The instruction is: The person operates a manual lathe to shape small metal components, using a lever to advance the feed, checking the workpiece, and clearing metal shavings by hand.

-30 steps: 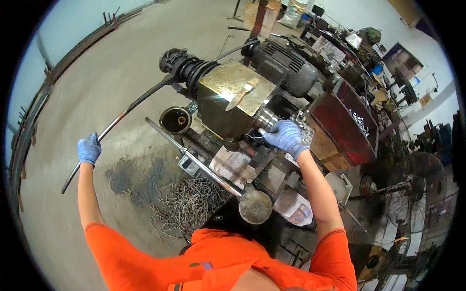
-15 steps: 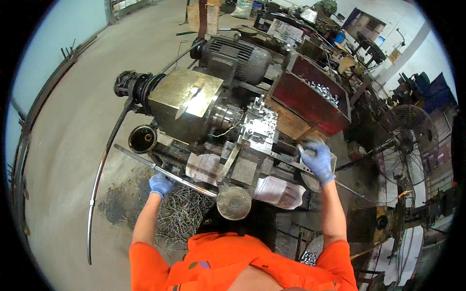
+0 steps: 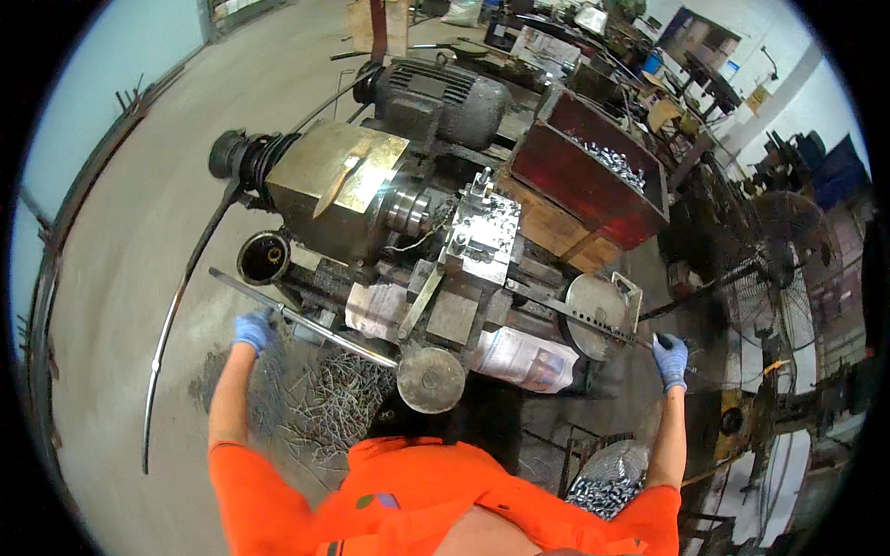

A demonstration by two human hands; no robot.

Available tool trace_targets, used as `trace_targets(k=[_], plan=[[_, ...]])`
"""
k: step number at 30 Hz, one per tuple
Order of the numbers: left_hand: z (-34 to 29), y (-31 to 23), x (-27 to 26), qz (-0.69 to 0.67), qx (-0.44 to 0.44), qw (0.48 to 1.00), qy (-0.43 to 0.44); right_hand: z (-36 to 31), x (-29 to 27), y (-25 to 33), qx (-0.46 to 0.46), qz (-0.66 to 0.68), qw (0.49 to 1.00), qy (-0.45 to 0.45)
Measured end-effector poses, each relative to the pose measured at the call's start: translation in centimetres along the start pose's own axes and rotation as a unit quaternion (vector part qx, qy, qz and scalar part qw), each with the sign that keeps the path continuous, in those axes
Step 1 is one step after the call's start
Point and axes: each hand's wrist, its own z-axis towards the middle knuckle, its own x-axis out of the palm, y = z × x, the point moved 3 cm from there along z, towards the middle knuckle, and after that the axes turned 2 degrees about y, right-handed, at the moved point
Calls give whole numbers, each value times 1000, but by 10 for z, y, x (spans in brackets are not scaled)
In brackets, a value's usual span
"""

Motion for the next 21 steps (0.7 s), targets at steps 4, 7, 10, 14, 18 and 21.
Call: trace_targets(k=[4, 7, 10, 14, 18, 21], plan=[[-24, 56, -31, -68, -107, 991, -45, 11, -3, -69, -18, -201, 979, 37], [-41, 82, -64, -196, -143, 960, -143, 12, 3, -78, 42, -324, 940, 102], [-28, 70, -91, -362, -101, 899, -225, 13, 2, -117, 76, -317, 943, 67], [-35, 9, -143, -398, -35, 880, -258, 6, 6, -97, 99, -300, 947, 66], [-3, -49, -133, -281, 5, 912, -300, -35, 1, -86, 79, -320, 944, -2], [4, -74, -140, -146, -83, 974, -151, -86, -2, -112, 80, -290, 954, 10]])
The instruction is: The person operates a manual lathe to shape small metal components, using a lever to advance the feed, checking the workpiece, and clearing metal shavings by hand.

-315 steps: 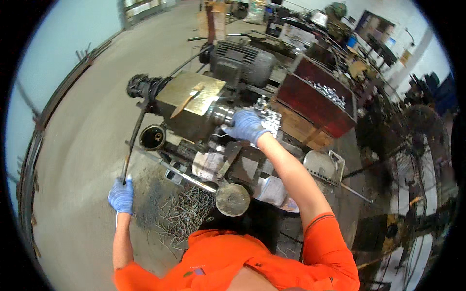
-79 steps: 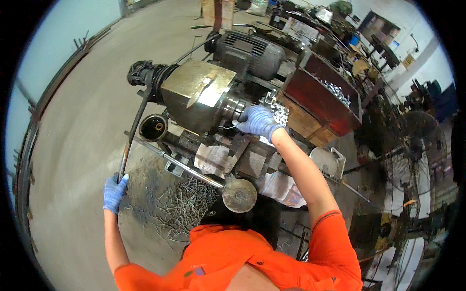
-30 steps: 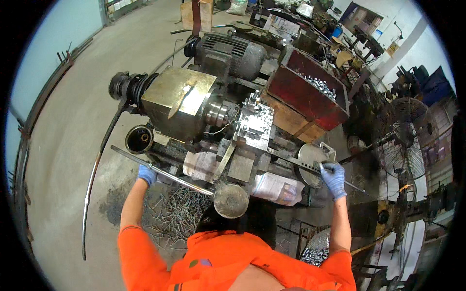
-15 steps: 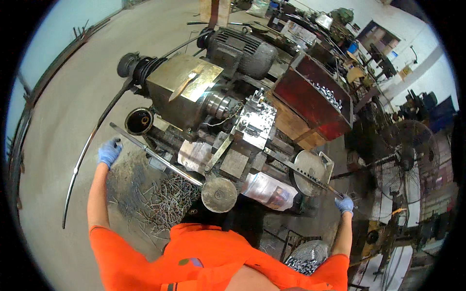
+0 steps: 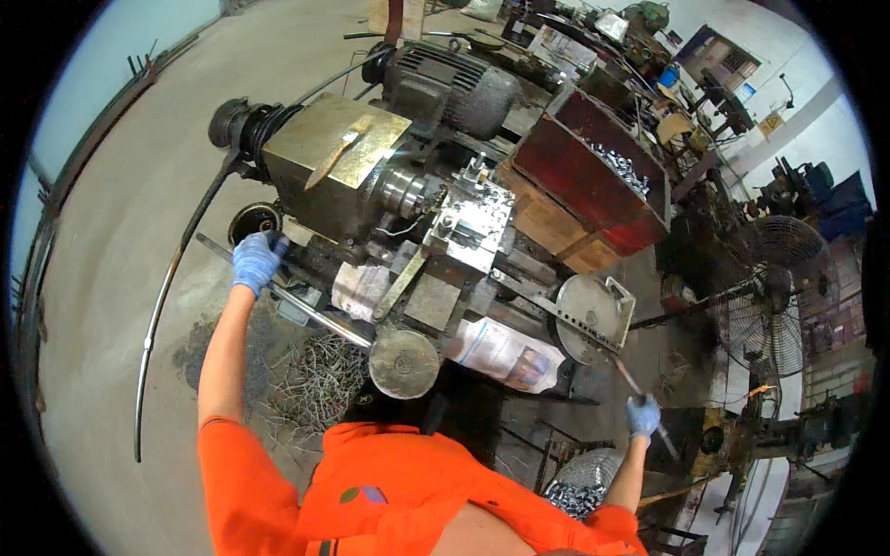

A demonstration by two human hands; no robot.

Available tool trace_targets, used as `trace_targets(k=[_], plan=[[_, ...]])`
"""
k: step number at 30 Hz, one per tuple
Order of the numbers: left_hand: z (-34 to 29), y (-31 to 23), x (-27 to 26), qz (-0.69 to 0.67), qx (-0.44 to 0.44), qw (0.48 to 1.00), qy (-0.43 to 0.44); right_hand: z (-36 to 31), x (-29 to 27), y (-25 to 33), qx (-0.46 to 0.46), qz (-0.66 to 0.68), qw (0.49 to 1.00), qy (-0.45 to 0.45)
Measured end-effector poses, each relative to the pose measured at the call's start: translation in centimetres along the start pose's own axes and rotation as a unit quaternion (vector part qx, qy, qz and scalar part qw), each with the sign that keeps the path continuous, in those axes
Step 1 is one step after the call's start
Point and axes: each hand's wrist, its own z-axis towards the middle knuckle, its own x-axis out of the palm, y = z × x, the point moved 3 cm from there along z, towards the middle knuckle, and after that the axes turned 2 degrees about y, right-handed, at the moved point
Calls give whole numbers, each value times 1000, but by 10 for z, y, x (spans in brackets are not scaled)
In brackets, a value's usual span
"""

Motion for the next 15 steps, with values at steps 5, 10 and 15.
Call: trace_targets(k=[5, 10, 15], plan=[[-8, 18, -7, -62, -35, 997, -38, -109, -10, -63, 184, -19, 978, 98], [-1, 17, -2, -48, -50, 997, -35, -182, -9, -135, 269, -4, 955, 128], [-5, 15, -5, -56, -44, 995, -65, -181, 15, -147, 281, -21, 950, 137]])
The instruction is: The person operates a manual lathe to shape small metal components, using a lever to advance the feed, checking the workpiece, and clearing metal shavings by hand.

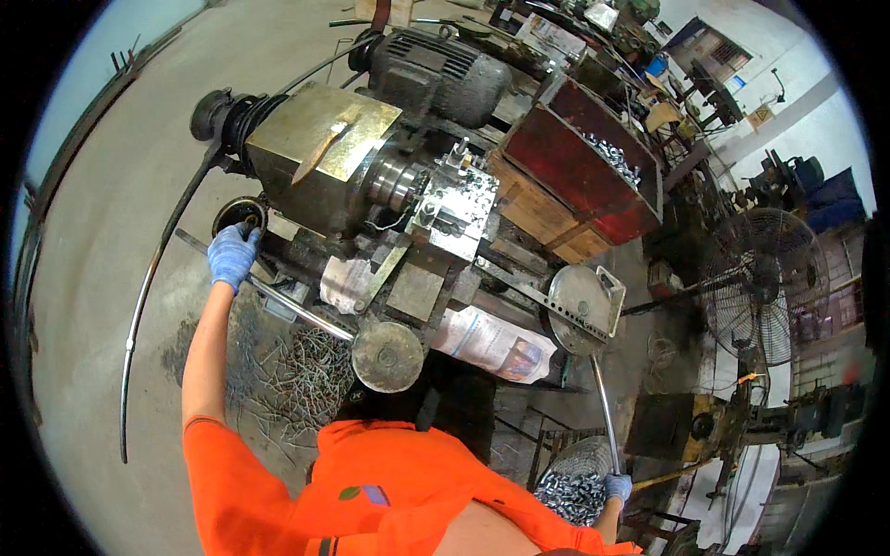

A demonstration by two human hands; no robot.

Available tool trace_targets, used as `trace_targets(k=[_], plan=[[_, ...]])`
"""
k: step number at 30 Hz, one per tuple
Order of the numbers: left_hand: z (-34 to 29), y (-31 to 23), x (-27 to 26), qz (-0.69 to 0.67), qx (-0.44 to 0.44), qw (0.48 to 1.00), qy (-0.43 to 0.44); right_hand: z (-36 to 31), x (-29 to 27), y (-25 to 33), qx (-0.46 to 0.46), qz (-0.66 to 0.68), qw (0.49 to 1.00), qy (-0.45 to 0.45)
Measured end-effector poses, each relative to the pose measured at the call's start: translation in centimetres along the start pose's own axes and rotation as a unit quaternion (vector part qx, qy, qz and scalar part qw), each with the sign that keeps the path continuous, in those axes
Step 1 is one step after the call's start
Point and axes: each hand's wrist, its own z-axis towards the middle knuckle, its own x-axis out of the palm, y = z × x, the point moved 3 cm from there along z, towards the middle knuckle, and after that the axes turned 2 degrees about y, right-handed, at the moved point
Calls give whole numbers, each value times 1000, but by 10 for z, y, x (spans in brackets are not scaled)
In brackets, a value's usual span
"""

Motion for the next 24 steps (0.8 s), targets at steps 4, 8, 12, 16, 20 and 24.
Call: trace_targets(k=[4, 8, 12, 16, 20, 24], plan=[[3, 5, 2, 9, 6, 1000, 2, -22, -10, 10, -14, -22, 999, -21], [3, 0, 2, 17, 7, 1000, 23, -19, -3, 5, 1, -23, 999, -25], [1, 0, -1, 11, -4, 1000, 27, -33, -14, 19, -11, -19, 1000, -19], [2, -6, -2, 7, 5, 1000, 26, -25, -3, 1, -19, -8, 1000, -19], [0, -4, -4, 17, 4, 1000, 16, -30, -7, 10, -15, -15, 1000, -18], [-1, -5, -5, 3, -5, 1000, 13, -29, -4, 5, -9, -6, 1000, -25]])
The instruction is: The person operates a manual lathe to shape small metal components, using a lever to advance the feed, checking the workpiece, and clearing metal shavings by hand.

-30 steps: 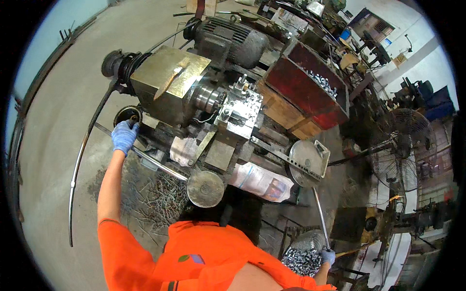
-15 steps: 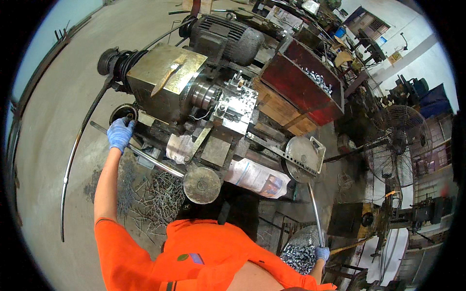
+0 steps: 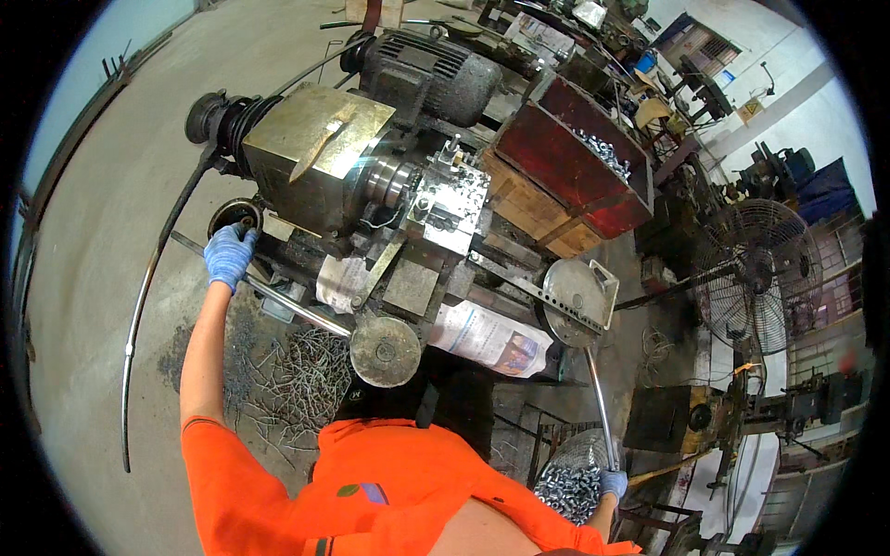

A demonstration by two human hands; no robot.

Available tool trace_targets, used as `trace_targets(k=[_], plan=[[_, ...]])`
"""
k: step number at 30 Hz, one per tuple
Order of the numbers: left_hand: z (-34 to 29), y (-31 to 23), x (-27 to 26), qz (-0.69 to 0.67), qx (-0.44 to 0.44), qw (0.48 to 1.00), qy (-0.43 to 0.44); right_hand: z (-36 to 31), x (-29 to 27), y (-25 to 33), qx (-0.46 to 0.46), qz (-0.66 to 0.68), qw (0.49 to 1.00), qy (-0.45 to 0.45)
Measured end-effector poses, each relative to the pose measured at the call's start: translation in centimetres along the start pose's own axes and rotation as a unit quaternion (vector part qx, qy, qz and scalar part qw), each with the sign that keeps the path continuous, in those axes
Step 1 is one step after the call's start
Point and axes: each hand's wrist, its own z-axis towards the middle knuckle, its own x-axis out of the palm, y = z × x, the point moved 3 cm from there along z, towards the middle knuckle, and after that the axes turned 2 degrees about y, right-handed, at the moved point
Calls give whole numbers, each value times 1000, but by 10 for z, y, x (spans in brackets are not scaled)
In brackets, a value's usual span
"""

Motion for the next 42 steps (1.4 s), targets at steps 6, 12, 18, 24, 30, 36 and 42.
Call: trace_targets(k=[6, 12, 18, 24, 30, 36, 42], plan=[[0, 1, 2, 3, 1, 1000, -8, -5, -1, 5, 21, 4, 1000, -1], [-1, -1, 1, 2, 1, 1000, -7, -8, -1, 6, 30, 8, 999, -13], [3, 4, 7, 2, -1, 1000, -3, -14, -5, 8, 32, -7, 999, -7], [2, 1, 2, 6, -16, 1000, 26, -22, -11, 17, 35, -8, 999, 19], [4, 7, 10, 2, -11, 1000, 5, -17, -3, 13, 35, -36, 999, 19], [3, 2, 5, 9, -17, 1000, 20, -12, 6, 2, 41, -34, 999, 1], [3, 4, 8, -1, 4, 1000, -13, -12, 11, -3, 46, -16, 999, -7]])
